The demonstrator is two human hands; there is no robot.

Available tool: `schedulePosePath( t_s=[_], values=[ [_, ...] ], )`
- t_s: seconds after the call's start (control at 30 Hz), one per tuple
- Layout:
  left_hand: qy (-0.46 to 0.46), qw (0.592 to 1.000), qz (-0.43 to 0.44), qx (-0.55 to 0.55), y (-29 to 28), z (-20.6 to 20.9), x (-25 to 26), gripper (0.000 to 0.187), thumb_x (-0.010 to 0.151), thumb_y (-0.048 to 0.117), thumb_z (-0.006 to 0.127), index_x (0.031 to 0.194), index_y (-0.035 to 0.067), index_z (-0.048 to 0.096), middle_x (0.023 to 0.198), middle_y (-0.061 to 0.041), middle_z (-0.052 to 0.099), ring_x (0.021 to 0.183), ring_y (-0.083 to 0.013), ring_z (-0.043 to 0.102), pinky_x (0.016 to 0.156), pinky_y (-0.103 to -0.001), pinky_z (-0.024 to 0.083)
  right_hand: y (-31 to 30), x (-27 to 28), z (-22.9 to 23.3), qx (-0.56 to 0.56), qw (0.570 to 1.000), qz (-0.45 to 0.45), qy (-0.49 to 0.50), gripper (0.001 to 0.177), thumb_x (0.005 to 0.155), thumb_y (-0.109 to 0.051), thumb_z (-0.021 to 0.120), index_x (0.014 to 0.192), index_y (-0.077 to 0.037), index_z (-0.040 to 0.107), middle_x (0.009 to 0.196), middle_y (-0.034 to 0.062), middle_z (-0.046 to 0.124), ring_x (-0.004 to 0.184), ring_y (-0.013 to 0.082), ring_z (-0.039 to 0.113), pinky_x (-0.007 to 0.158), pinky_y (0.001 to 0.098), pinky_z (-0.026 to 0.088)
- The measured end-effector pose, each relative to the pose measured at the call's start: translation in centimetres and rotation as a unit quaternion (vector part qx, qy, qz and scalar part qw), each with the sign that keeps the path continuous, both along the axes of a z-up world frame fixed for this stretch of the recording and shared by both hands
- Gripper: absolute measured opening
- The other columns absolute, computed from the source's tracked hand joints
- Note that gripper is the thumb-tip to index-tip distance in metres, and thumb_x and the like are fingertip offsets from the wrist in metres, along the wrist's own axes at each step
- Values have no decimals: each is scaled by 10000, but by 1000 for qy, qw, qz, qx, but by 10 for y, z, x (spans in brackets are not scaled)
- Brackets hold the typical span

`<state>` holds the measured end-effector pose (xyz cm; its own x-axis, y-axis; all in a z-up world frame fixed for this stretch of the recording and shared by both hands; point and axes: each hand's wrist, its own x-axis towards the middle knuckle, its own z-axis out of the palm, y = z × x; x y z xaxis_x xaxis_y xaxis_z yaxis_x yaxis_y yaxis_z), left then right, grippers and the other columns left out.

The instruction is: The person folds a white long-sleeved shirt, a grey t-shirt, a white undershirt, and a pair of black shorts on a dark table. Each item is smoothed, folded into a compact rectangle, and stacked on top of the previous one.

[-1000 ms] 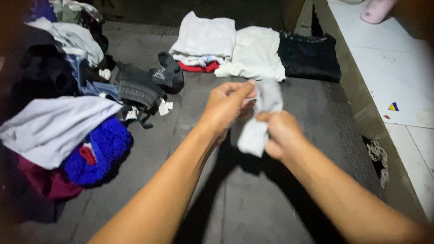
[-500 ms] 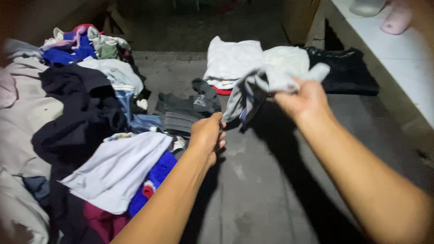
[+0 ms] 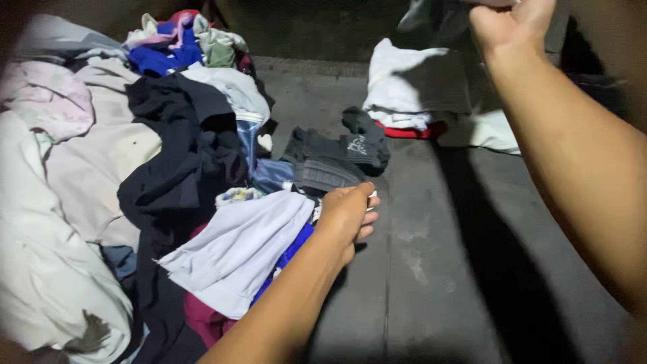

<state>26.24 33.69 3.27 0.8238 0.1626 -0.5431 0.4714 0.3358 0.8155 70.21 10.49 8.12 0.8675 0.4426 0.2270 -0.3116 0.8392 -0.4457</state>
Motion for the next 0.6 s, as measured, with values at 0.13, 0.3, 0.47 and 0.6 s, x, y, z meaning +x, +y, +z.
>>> schedulePosePath(
  t_s=[0.13,0.3,0.47,0.6],
  values=[
    [22,1000,10,9,0,0,-9,380,906,354,624,1190,105,669,1062,10,728,926,-154,675,734,-312,520,16,-61,-101,-62,965,-17,255,335,1034,-299,395,1230,-46,497,1264,276,587,1215,477,535,1013,656,400],
    [28,1000,6,2,4,2,-11,386,906,348,627,1208,111,671,1096,-12,720,933,-168,667,734,-314,512,27,-143,-161,-175,886,-27,429,360,1072,-347,374,1263,-58,470,1401,300,594,1371,498,529,1074,747,375],
    [31,999,6,11,-2,-1,-9,403,911,356,612,1228,111,655,1112,-9,736,951,-161,690,769,-320,525,21,-145,-131,-345,868,-111,340,448,1069,-359,482,1292,29,486,1338,258,636,1278,401,673,1015,602,554],
    [43,999,-4,7,-5,-3,-9,412,911,341,614,1256,116,645,1118,-22,738,959,-165,691,768,-325,509,16,-116,-108,-350,866,-141,328,485,1068,-380,522,1380,-10,490,1341,279,549,1232,402,614,991,592,541]
  ],
)
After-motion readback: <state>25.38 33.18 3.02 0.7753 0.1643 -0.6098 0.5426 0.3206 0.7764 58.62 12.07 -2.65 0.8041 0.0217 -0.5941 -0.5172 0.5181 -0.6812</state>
